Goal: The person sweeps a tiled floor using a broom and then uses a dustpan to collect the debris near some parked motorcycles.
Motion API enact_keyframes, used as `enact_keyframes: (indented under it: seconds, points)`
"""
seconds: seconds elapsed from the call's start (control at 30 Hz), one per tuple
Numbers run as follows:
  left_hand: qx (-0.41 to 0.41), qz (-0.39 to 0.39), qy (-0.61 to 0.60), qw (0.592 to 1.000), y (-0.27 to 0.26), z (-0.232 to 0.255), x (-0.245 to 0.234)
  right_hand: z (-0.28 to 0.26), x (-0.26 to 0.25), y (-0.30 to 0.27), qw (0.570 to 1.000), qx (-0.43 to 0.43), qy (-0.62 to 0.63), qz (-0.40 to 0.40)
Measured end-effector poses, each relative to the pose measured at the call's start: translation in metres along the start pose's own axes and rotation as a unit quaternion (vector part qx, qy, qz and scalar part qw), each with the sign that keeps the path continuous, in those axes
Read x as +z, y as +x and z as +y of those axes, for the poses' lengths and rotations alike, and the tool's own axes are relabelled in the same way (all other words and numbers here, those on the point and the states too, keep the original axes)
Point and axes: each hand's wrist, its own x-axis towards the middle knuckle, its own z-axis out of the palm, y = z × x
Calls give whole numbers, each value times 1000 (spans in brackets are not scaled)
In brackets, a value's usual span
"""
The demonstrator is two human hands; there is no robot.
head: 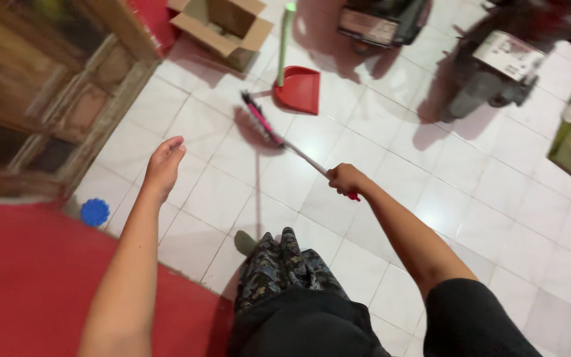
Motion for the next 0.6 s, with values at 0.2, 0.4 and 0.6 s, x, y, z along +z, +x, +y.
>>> enact_keyframes:
  seconds: [0.2,0.4,0.6]
  points:
    - [-3,-58,22,998,-6,19,84,111,-21,-46,979,42,196,-30]
    - [8,-102,25,994,-10,22,157,174,-4,-51,990,114,82,-2]
    - [-2,-117,30,993,-12,35,192,186,3,-65,986,109,-101,74]
